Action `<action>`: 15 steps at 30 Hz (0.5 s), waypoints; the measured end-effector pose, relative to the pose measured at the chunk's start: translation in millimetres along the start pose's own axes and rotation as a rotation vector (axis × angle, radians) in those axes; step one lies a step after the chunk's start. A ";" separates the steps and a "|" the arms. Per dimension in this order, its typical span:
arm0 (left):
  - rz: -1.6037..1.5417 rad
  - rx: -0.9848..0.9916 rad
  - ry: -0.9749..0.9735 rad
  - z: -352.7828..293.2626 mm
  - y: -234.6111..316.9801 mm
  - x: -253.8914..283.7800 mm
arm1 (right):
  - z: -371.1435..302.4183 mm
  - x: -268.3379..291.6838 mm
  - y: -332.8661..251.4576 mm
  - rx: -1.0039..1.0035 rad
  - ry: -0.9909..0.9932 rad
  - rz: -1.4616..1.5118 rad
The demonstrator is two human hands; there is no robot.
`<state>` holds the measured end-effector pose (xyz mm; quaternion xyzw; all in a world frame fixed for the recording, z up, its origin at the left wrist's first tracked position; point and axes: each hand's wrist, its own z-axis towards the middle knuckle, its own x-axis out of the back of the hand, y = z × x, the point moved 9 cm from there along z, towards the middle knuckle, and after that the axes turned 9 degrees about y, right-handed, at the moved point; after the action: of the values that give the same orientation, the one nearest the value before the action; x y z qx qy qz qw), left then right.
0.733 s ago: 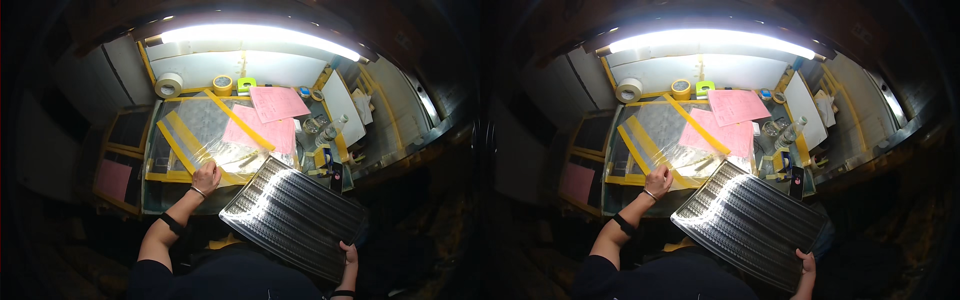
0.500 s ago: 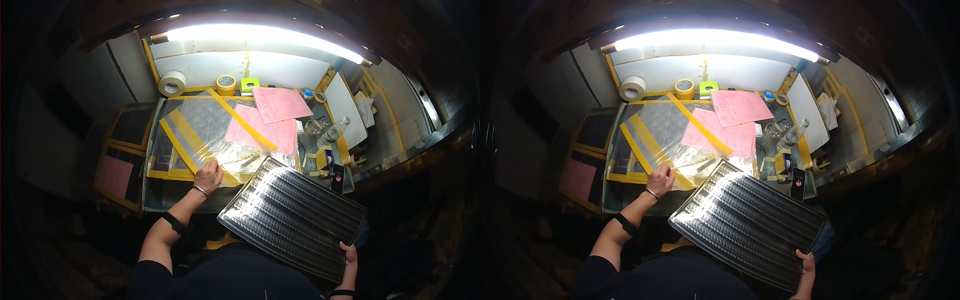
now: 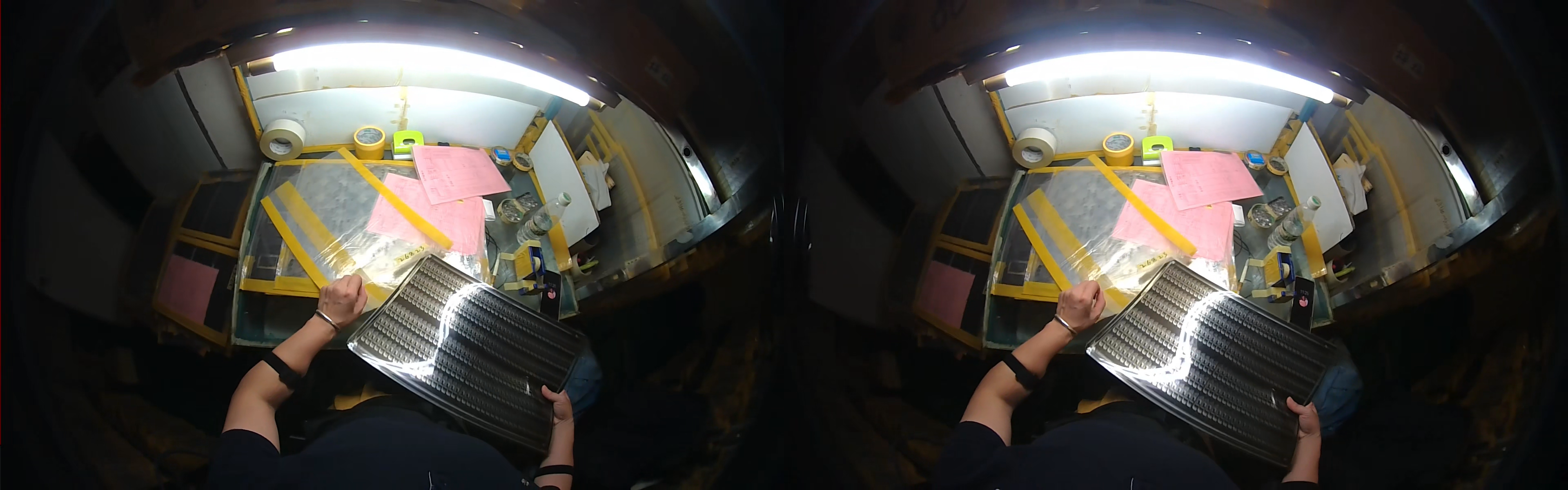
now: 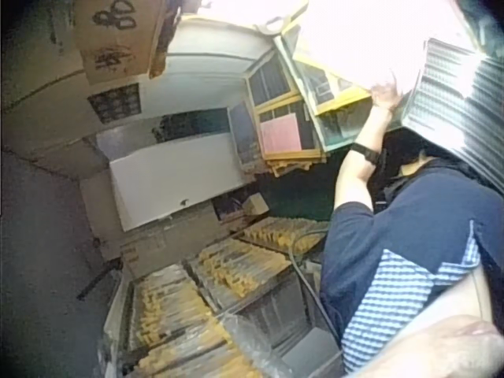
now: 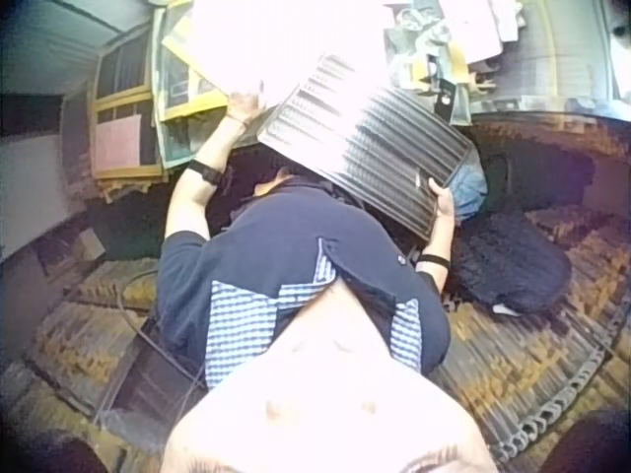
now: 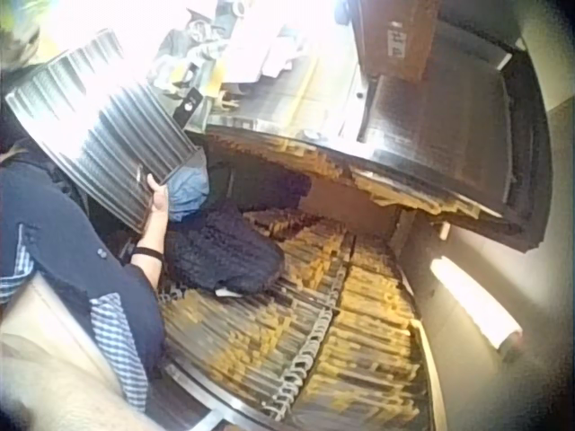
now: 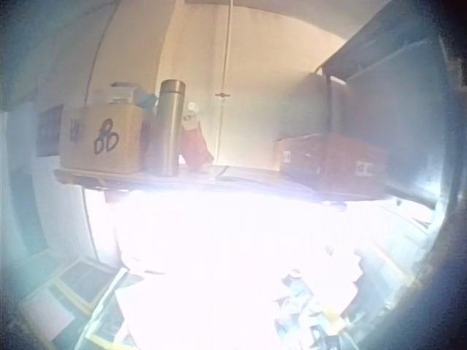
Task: Inspecting and sorting stamped metal sheets into plastic protective sleeves at a workstation.
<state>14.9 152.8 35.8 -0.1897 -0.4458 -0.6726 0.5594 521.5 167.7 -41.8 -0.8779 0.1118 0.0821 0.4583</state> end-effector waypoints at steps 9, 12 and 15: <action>0.115 0.144 -0.236 -59.9 -29.1 -6.1 | 26.4 -18.5 15.4 -0.023 -0.050 0.013; 0.025 0.214 -0.178 -60.1 -35.7 3.0 | 30.5 -17.7 19.0 -0.056 -0.034 0.005; -0.087 0.256 -0.124 -58.6 -37.5 10.1 | 23.9 -25.2 15.1 -0.031 -0.011 0.060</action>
<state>-8.4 98.5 -2.2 -0.1386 -0.5696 -0.6206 0.5207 492.2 182.0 -61.1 -0.8807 0.1343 0.1021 0.4427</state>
